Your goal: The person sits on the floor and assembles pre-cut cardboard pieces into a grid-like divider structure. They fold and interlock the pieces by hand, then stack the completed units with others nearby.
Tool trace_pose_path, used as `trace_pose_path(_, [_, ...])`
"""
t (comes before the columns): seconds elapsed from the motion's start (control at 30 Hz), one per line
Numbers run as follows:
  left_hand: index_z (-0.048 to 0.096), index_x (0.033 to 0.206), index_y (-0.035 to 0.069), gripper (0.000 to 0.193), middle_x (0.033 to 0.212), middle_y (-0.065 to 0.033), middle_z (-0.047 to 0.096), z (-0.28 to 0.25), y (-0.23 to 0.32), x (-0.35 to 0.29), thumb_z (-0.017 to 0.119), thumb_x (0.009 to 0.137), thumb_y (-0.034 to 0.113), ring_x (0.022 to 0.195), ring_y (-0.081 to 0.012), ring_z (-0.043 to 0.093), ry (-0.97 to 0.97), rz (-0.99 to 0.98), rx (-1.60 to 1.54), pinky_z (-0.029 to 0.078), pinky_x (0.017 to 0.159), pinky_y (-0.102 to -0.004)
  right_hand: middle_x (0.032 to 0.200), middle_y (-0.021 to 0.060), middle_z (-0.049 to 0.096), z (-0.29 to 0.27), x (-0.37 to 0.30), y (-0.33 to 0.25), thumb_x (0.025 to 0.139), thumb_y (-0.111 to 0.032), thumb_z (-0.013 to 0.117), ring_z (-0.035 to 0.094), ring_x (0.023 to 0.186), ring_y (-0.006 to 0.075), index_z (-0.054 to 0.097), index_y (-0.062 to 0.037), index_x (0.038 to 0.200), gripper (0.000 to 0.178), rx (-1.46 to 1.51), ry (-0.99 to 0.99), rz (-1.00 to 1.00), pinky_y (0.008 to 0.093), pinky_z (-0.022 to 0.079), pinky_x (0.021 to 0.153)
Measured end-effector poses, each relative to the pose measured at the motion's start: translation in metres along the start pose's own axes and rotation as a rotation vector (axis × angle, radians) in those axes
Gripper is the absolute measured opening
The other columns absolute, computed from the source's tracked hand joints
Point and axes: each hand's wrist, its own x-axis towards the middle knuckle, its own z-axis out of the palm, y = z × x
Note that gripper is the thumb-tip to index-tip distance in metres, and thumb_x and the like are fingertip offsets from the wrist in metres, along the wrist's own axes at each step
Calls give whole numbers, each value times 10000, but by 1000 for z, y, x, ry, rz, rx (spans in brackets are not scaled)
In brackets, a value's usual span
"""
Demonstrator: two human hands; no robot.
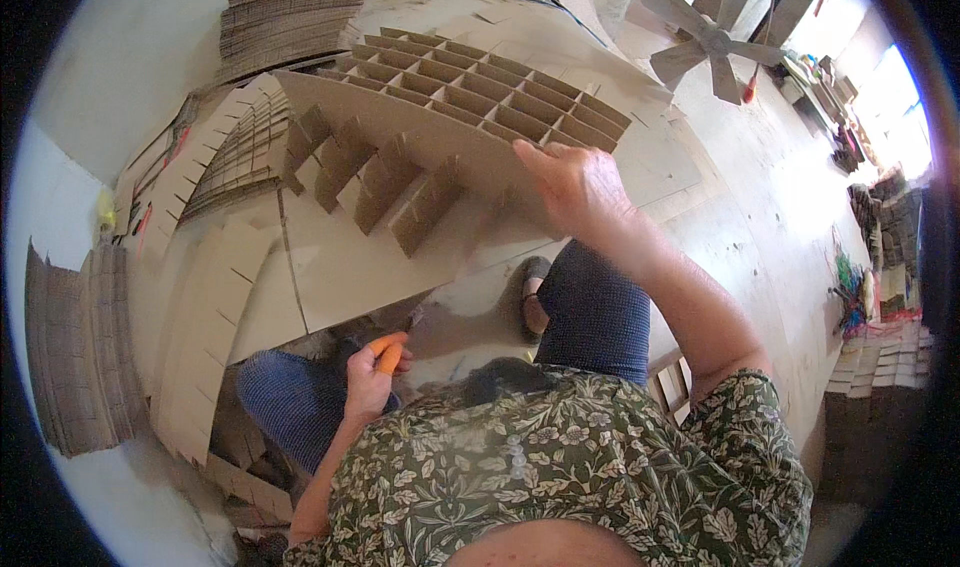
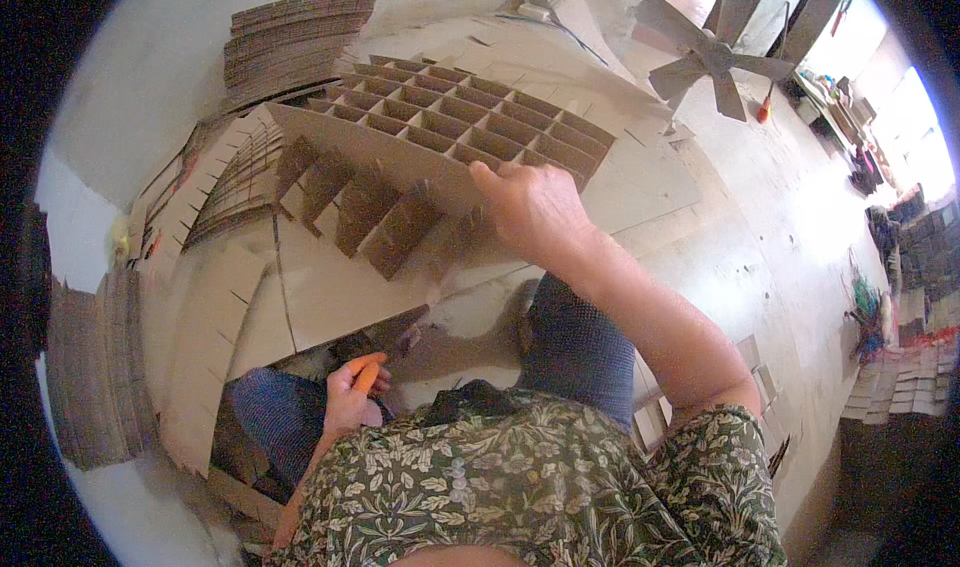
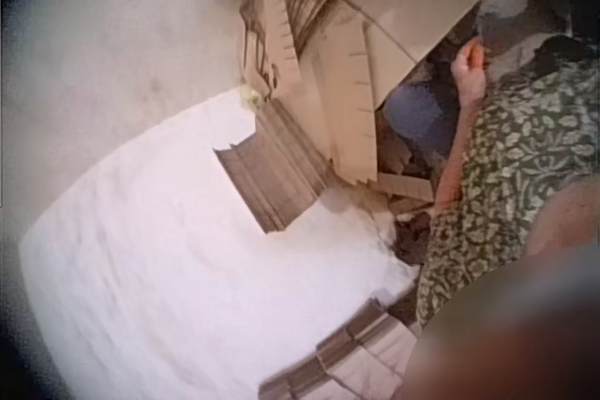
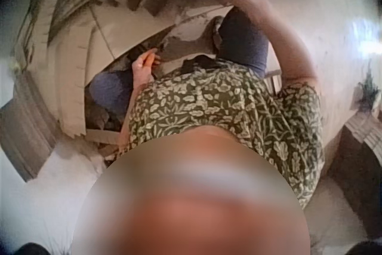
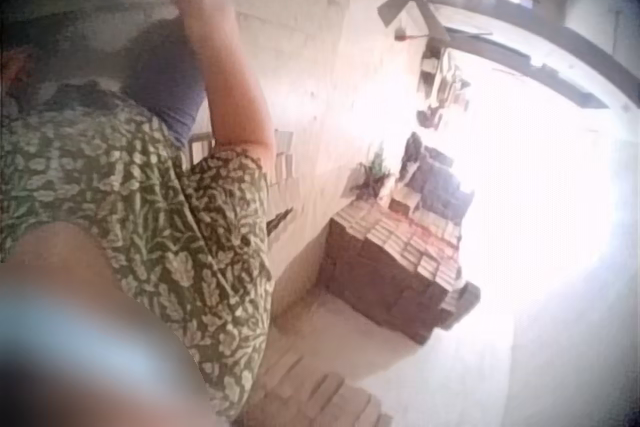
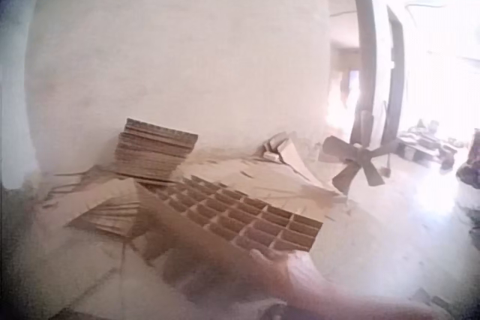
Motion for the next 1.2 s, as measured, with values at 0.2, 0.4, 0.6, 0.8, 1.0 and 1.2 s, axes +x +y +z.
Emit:
trace_pose_path(0.2, [615,1155,11,239,868,-62,652,2,-1,5,534,957,116,736,-114,593,-28,45,-27,508,687,-250,804,146,627,11,4,-3,763,-104,567,644,760,354,540,-69,1143,383,-58,-119,7,441,522,630])
trace_pose_path(0.4, [617,1136,-1,226,871,-71,654,-4,9,-1,536,943,85,718,-121,597,2,128,7,502,668,-254,852,157,648,29,-22,-5,766,-94,554,644,784,371,536,-91,1078,312,-85,-298,130,479,512,649])
trace_pose_path(0.6, [608,1139,-21,280,1045,-123,654,-87,44,23,595,898,123,953,-221,618,401,503,618,479,856,-333,774,132,612,32,-38,27,781,-71,531,631,732,355,559,-137,1095,322,-78,-90,133,467,511,612])
trace_pose_path(0.8, [508,1263,5,439,1234,-205,550,-189,49,65,610,869,169,1146,-369,515,796,398,1470,421,971,-445,791,132,607,48,-40,33,799,-68,537,631,747,359,566,-143,1192,401,-43,-47,118,468,508,623])
trace_pose_path(1.0, [568,1190,3,395,1135,-192,609,-211,63,79,604,870,230,1022,-320,584,648,156,1312,468,859,-397,860,150,599,26,-34,11,854,-148,603,622,743,356,578,-89,1168,320,11,207,114,443,500,620])
trace_pose_path(1.2, [669,985,-1,274,947,-196,663,-203,74,59,633,858,239,823,-314,630,698,115,960,487,732,-380,853,156,594,14,-16,-37,825,-125,669,607,719,332,626,-27,1075,272,384,324,39,381,495,611])
